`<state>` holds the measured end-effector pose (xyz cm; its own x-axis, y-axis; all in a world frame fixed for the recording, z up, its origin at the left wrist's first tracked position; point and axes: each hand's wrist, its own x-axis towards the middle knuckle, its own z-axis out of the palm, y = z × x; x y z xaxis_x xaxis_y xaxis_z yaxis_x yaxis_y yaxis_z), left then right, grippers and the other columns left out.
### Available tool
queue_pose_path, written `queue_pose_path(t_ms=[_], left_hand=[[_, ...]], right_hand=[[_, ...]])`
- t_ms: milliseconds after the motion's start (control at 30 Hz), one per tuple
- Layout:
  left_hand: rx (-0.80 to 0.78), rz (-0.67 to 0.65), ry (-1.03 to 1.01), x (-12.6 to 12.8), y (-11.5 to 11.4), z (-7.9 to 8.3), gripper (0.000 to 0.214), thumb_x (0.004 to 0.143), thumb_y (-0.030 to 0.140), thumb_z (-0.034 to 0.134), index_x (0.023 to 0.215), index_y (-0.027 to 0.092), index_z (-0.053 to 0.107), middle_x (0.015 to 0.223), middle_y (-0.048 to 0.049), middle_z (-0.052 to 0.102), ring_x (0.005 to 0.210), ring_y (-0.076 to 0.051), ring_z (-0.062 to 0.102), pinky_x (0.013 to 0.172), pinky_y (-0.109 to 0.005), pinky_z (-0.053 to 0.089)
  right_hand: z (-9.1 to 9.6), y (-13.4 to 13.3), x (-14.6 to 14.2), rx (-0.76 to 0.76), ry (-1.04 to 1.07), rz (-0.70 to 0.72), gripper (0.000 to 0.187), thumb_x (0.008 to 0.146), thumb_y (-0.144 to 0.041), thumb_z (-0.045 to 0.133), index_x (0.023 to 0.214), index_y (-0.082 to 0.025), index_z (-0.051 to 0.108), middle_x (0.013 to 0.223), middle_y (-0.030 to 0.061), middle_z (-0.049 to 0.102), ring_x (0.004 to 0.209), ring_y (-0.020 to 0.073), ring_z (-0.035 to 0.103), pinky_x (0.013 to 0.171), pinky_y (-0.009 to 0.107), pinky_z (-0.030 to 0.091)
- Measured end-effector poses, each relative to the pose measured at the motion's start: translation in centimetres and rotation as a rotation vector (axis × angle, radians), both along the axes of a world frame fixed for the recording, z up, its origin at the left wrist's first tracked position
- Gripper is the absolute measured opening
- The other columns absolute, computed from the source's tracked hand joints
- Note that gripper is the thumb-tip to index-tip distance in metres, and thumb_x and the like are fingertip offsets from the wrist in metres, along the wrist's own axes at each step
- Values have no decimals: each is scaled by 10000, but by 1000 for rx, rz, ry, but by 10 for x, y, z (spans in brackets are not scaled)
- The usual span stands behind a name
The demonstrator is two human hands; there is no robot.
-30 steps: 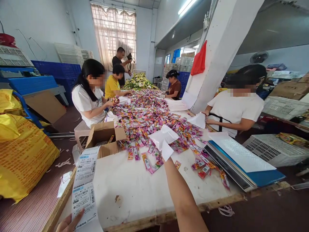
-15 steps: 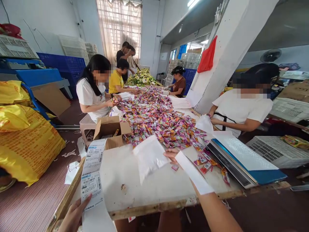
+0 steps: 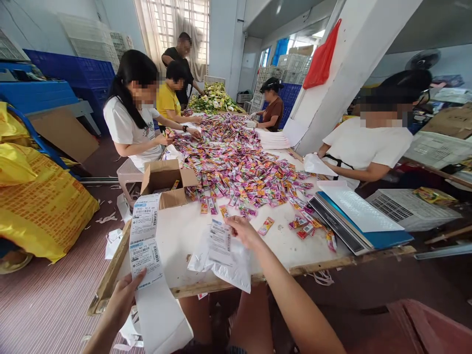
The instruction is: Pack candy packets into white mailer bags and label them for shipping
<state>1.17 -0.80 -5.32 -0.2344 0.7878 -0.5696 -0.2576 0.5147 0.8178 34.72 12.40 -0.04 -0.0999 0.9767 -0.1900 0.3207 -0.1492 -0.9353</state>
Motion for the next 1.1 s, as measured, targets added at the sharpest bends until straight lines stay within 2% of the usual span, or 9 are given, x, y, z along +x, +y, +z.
queue_pose_path(t_ms=[200, 400, 533, 600, 733, 800, 867, 1000, 1100], left_hand=[[23, 14, -51, 0, -2, 3, 307, 719, 302, 727, 973, 173, 613, 809, -64, 769, 753, -251, 723, 539, -281, 567], [12, 31, -77, 0, -1, 7, 308, 708, 260, 736, 974, 166, 613, 799, -71, 771, 767, -269, 725, 522, -295, 572], [-5, 33, -75, 0, 0, 7, 306, 720, 237, 725, 992, 158, 611, 820, -79, 771, 766, -269, 725, 517, -297, 572], [-7, 34, -65, 0, 1, 6, 285, 744, 244, 703, 999, 157, 610, 834, -80, 772, 761, -259, 726, 535, -295, 574], [8, 33, -30, 0, 1, 1, 247, 799, 279, 650, 1012, 162, 606, 848, -74, 770, 770, -231, 726, 604, -286, 578], [24, 23, -27, -1, 0, -1, 264, 792, 285, 658, 1020, 163, 605, 840, -71, 770, 786, -234, 725, 610, -285, 576], [39, 15, -35, -3, -2, -3, 300, 758, 280, 694, 1021, 164, 608, 832, -68, 769, 799, -244, 724, 604, -286, 574], [56, 11, -58, -7, -6, -6, 341, 709, 304, 737, 999, 173, 613, 827, -63, 767, 816, -253, 722, 609, -285, 573], [50, 2, -64, -7, -3, -8, 333, 704, 319, 738, 978, 181, 610, 812, -62, 766, 804, -260, 722, 589, -292, 573]], right_hand=[[-51, -1, -34, 193, -375, -12, 221, 651, -234, 670, 830, -196, 546, 778, -5, 577, 770, 185, 557, 727, 303, 420], [-50, -28, -47, 368, -681, -5, 391, 754, -91, 585, 1132, -188, 560, 1270, 136, 525, 1164, 300, 473, 999, 448, 298], [-57, -41, -57, 424, -775, 299, 335, 844, -289, 567, 1161, -185, 601, 1332, 100, 528, 1210, 250, 481, 1037, 384, 322], [-65, -44, -61, 361, -793, 392, 598, 783, -480, 618, 1281, -160, 532, 1387, 122, 477, 1265, 266, 437, 1066, 395, 303], [-70, -36, -67, 186, -881, 480, 1182, 573, -715, 657, 1478, -106, 202, 1533, 141, 163, 1401, 358, 154, 1129, 522, 108], [-64, -29, -66, 119, -866, 537, 1270, 522, -749, 659, 1493, -126, 127, 1546, 121, 90, 1411, 370, 80, 1126, 548, 51], [-57, -25, -60, 85, -787, 575, 1160, 586, -754, 610, 1492, -183, 163, 1550, 88, 104, 1417, 343, 87, 1132, 525, 70], [-50, -35, -27, 182, -719, 163, 670, 840, -627, 404, 1384, -236, 426, 1468, 72, 371, 1357, 277, 308, 1100, 423, 238], [-54, -48, 2, 123, -818, -28, 680, 762, -626, 533, 1292, -201, 512, 1311, 131, 528, 1225, 333, 450, 1019, 470, 306]])
